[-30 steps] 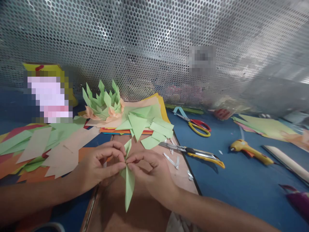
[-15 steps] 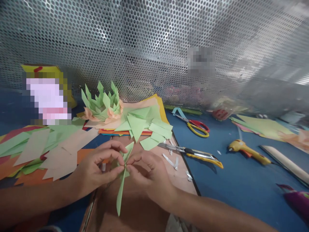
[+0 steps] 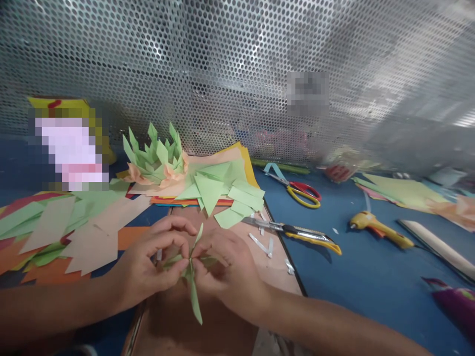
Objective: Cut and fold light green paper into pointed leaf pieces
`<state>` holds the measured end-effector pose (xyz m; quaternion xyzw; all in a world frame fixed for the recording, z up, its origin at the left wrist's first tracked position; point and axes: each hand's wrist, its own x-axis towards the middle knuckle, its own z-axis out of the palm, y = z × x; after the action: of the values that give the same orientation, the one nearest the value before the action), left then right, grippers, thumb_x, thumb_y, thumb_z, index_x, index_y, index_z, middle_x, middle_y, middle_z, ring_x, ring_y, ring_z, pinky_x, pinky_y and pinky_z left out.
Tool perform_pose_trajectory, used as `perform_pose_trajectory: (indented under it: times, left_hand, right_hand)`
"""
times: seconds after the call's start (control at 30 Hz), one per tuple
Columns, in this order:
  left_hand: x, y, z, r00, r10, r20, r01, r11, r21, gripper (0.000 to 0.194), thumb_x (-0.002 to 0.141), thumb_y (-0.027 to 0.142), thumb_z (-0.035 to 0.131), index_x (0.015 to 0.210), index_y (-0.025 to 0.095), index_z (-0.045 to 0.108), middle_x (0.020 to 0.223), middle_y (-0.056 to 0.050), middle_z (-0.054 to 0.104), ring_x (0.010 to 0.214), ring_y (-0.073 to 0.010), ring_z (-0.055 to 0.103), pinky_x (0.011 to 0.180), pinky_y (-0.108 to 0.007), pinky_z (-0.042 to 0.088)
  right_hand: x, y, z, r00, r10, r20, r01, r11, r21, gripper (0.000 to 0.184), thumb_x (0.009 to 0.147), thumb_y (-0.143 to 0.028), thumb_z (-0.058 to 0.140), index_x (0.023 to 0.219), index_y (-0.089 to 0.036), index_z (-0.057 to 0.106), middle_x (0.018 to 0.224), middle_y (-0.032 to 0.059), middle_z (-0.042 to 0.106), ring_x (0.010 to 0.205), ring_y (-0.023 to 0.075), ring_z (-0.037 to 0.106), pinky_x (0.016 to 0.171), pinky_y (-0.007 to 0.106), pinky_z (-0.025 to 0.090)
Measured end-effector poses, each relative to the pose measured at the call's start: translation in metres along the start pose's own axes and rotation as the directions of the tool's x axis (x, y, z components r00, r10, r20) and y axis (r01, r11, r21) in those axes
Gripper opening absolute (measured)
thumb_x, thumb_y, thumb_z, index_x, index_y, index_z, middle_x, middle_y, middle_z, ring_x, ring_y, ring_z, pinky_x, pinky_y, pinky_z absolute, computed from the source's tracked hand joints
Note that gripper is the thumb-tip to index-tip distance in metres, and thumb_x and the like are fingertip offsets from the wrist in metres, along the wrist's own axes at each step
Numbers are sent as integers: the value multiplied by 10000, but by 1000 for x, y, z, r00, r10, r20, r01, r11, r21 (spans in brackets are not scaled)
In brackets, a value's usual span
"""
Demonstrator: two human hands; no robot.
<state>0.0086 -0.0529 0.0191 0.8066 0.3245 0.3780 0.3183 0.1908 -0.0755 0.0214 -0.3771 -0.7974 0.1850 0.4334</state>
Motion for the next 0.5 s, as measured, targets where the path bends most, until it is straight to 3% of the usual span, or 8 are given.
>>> perform_pose_trajectory:
  times: [0.2, 0.4, 0.5]
  left_hand:
    - [-1, -1, 3, 1000, 9, 9, -8, 999, -43, 128, 707, 80, 571, 711, 199, 525, 1079, -33, 550, 965, -195, 556, 869, -336, 441]
    - [1, -1, 1, 993, 109, 34, -107, 993, -47, 139, 751, 73, 513, 765, 207, 478, 1137, -37, 578, 1095, -201, 526, 915, -323, 402]
    - [2, -2, 0, 984, 173, 31, -172, 985, -11, 117, 794, 95, 493, 793, 208, 465, 1063, -37, 579, 1071, -189, 523, 913, -323, 388]
  right_hand:
    - [1, -1, 0, 1000, -12, 23, 11, 999, 35, 176, 704, -40, 566, 760, -204, 532, 687, -40, 592, 657, 89, 539, 624, 178, 418]
    - [1, -3, -1, 1000, 1, 31, -4, 997, 76, 150, 727, -51, 555, 739, -198, 528, 670, -36, 575, 638, 90, 532, 618, 183, 423]
    - [-1, -2, -1, 998, 58, 32, -60, 995, 75, 121, 757, -83, 559, 758, -201, 532, 674, -30, 574, 632, 97, 532, 601, 190, 424]
